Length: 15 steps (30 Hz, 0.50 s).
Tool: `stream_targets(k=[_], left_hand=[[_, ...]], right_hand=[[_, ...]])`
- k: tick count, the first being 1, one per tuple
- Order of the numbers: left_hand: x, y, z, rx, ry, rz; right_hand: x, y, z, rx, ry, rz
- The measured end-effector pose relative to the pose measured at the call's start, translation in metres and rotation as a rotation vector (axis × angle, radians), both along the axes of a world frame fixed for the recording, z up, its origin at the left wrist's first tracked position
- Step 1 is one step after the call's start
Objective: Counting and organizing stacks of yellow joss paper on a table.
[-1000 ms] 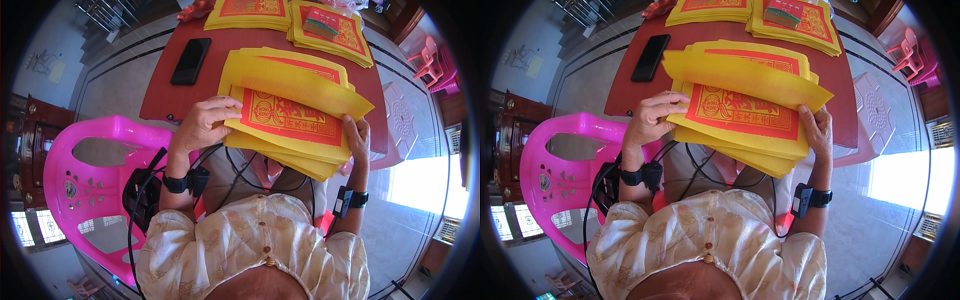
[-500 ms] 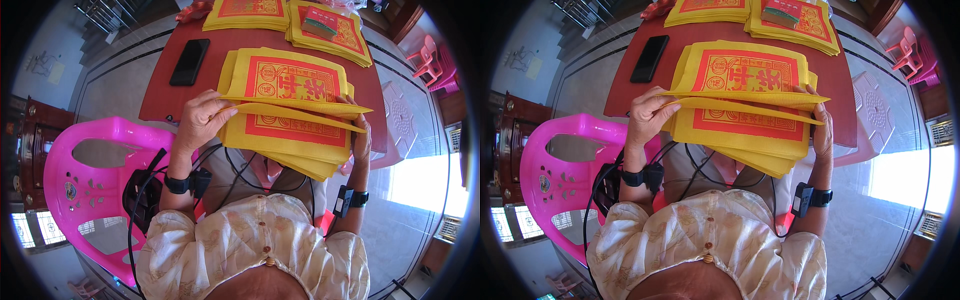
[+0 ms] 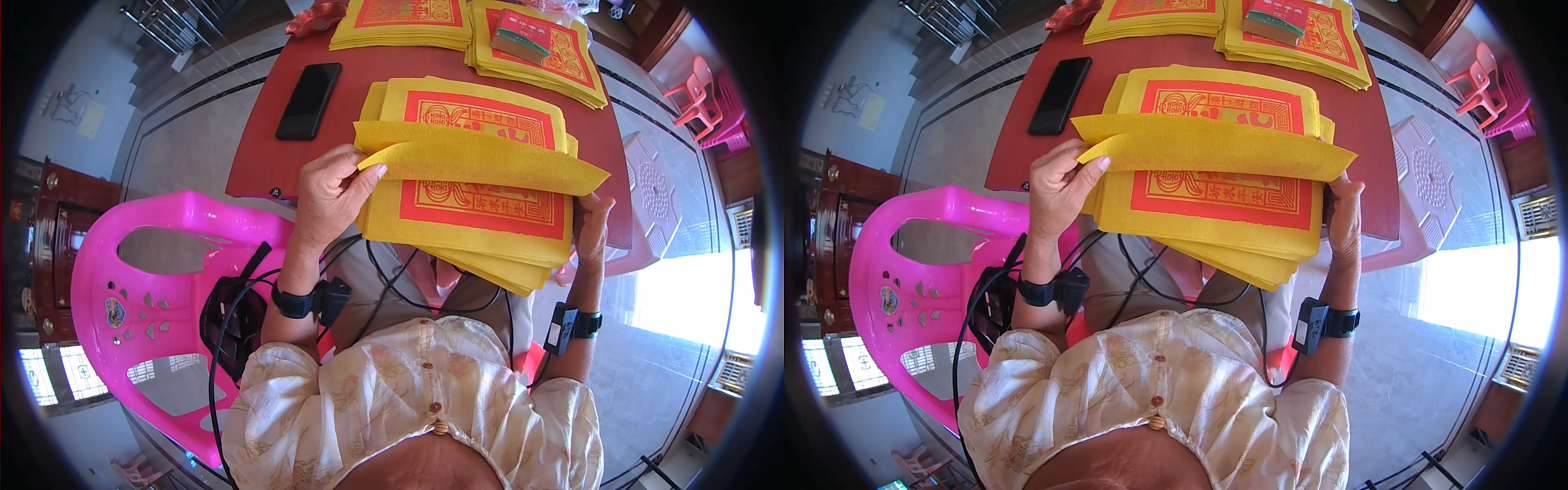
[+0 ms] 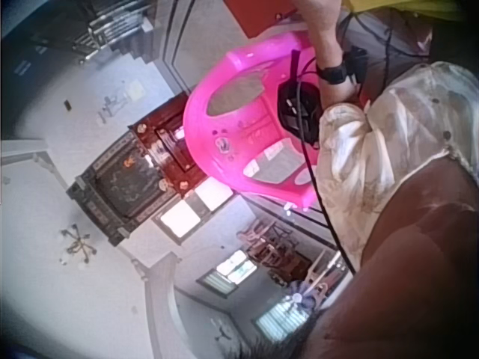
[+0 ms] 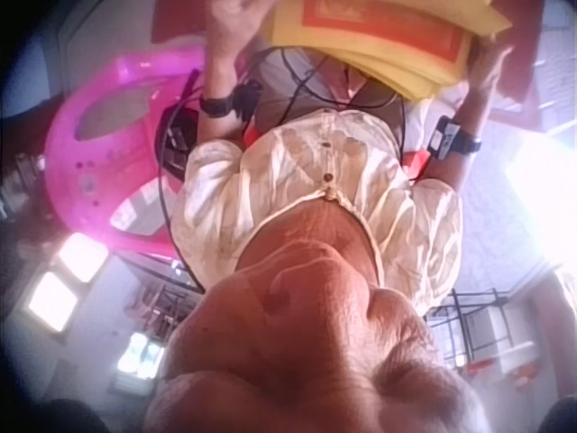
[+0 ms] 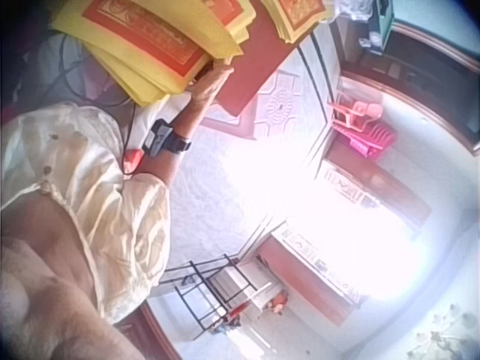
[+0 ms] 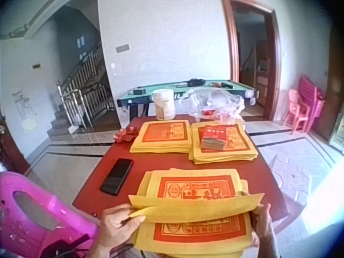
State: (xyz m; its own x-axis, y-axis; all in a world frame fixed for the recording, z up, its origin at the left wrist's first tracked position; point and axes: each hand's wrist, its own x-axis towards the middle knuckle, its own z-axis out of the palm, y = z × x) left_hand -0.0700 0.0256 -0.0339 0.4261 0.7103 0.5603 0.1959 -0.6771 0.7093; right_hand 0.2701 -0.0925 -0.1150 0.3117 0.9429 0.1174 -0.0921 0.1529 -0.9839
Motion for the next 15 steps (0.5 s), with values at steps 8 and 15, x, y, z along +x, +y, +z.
stream_targets(k=[8,15], left_hand=[[-0.001,-0.004,0.004,-0.012,-0.035,-0.022],[0.003,-0.004,0.002,-0.148,-0.329,0.024]], right_hand=[[-0.027,0.01,0.03,0.141,-0.507,-0.075],[-0.027,0.005,0.024,0.032,-0.211,-0.08]])
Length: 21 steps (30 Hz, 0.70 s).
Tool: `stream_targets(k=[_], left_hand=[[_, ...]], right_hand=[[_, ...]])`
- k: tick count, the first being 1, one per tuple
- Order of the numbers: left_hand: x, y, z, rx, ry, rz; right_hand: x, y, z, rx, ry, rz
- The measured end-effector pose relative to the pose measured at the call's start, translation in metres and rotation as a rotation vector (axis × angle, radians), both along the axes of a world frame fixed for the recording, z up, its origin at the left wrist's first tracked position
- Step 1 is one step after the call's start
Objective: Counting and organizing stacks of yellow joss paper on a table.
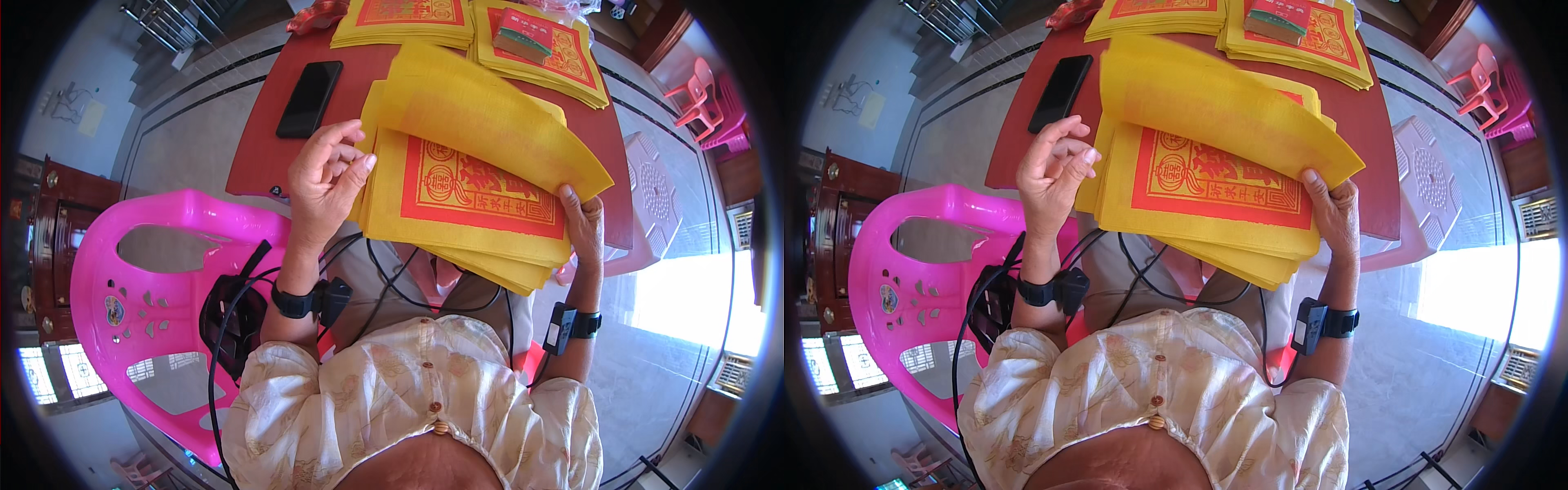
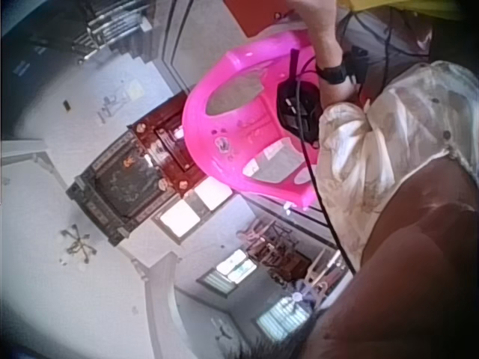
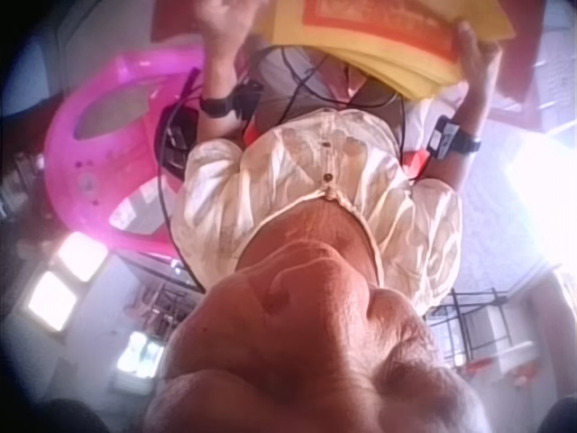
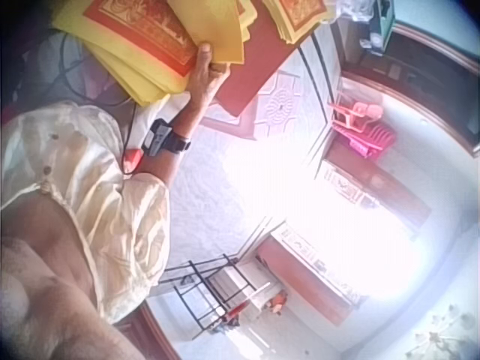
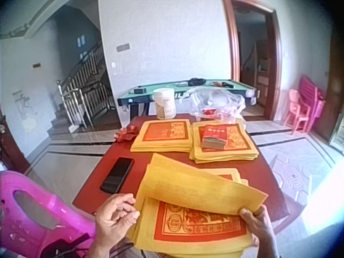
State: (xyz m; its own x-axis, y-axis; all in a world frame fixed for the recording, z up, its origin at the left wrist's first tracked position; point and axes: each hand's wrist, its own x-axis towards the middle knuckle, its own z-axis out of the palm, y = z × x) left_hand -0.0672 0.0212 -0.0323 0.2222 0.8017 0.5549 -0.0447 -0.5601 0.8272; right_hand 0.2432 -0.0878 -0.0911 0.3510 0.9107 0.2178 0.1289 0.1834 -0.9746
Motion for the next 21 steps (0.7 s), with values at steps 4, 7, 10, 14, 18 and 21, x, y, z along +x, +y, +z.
stream_targets(k=[4,7,10,14,18,21], left_hand=[[-0.009,0.005,0.002,0.168,0.343,-0.065],[-0.01,0.004,0.004,0.31,0.555,-0.152],[-0.012,0.002,0.003,0.332,0.684,-0.24],[-0.015,0.001,0.004,0.309,0.849,-0.365],[-0.015,0.0,0.005,0.334,0.889,-0.403],[-0.016,0.001,0.004,0.34,0.9,-0.414]], right_hand=[[-0.003,-0.001,0.005,-0.012,-0.027,-0.036],[-0.004,0.001,0.005,-0.017,-0.017,-0.063],[-0.002,0.001,0.003,-0.035,-0.044,-0.079],[0.002,0.002,-0.002,-0.047,-0.046,-0.102],[-0.001,0.002,0.002,-0.048,-0.047,-0.097],[-0.003,0.001,0.004,-0.053,-0.05,-0.088]])
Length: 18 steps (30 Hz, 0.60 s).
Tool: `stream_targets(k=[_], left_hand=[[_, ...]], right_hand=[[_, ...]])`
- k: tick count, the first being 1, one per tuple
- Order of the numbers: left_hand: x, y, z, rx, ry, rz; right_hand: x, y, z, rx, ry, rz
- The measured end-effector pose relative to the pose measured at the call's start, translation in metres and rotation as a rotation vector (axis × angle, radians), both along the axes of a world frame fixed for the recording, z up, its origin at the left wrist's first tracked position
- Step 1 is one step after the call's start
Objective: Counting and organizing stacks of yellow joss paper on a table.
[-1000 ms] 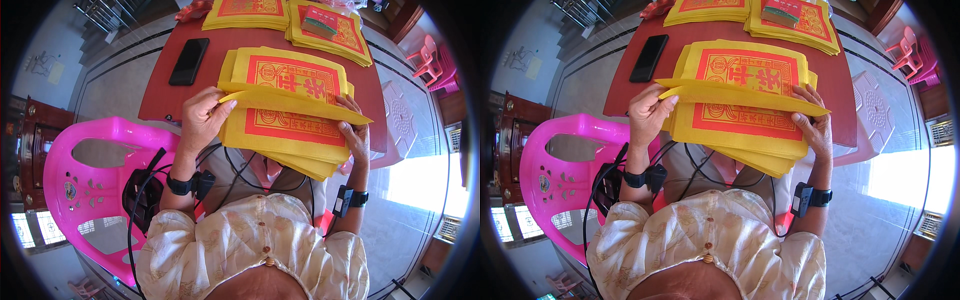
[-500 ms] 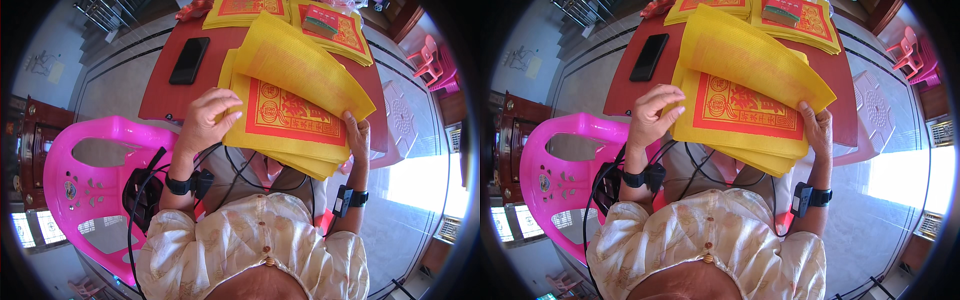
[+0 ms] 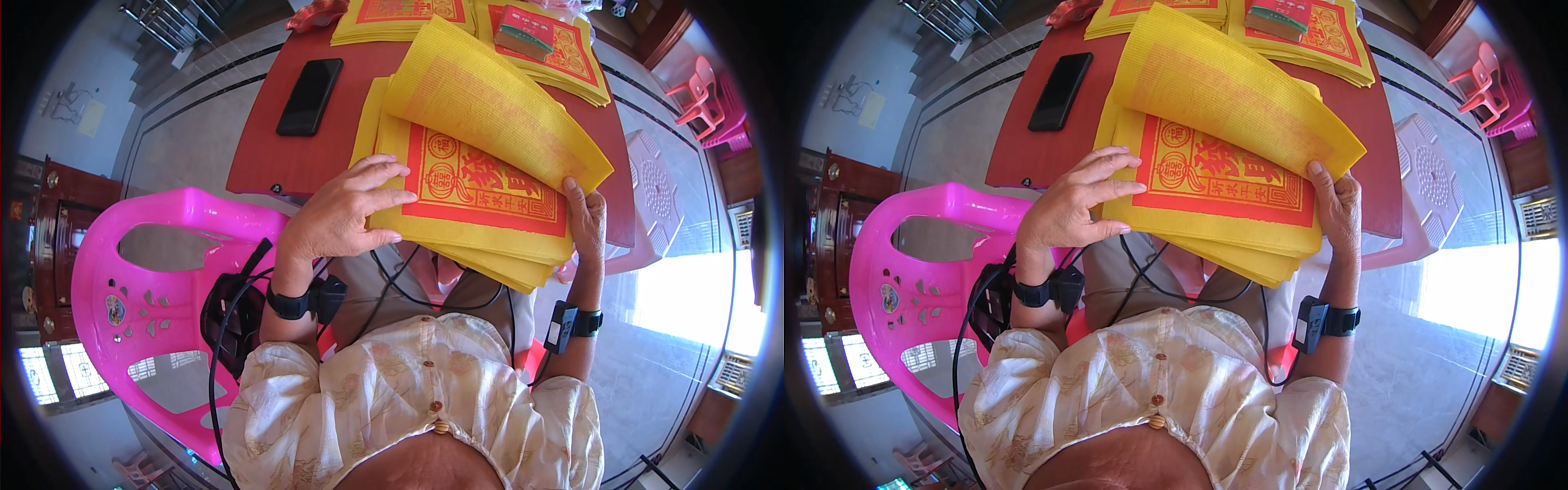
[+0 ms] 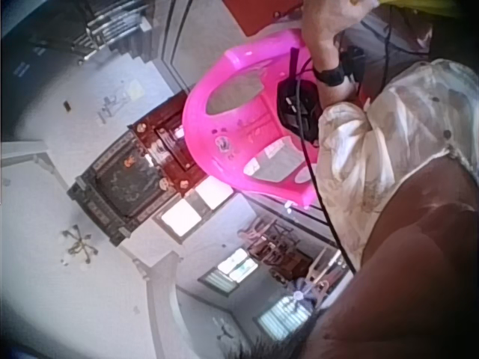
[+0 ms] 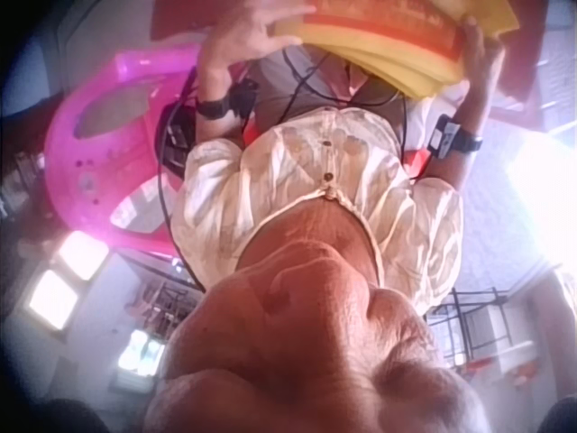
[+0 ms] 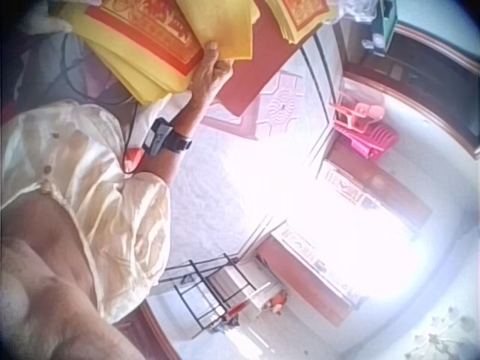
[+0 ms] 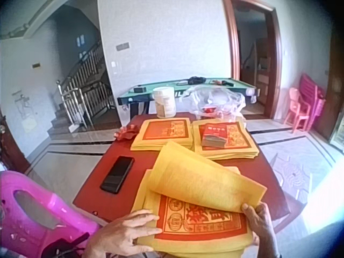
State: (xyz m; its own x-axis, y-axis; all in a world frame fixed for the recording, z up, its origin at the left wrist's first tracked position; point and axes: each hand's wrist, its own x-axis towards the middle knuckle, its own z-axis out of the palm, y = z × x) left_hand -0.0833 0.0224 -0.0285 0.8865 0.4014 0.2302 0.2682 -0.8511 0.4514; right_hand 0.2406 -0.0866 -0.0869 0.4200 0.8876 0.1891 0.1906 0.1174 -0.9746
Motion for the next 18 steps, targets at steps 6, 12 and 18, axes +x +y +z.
stream_targets(k=[6,12,18], left_hand=[[-0.0012,0.0,0.0008,-0.025,0.028,0.001],[-0.0014,0.0014,-0.0018,-0.025,0.024,0.001],[-0.0019,0.0013,-0.0011,-0.039,0.025,0.004]], right_hand=[[0.0041,0.0002,-0.0043,-0.005,-0.027,0.006],[0.0038,0.0016,-0.006,-0.008,-0.029,-0.009],[0.0045,0.0009,-0.006,-0.016,-0.044,0.001]])
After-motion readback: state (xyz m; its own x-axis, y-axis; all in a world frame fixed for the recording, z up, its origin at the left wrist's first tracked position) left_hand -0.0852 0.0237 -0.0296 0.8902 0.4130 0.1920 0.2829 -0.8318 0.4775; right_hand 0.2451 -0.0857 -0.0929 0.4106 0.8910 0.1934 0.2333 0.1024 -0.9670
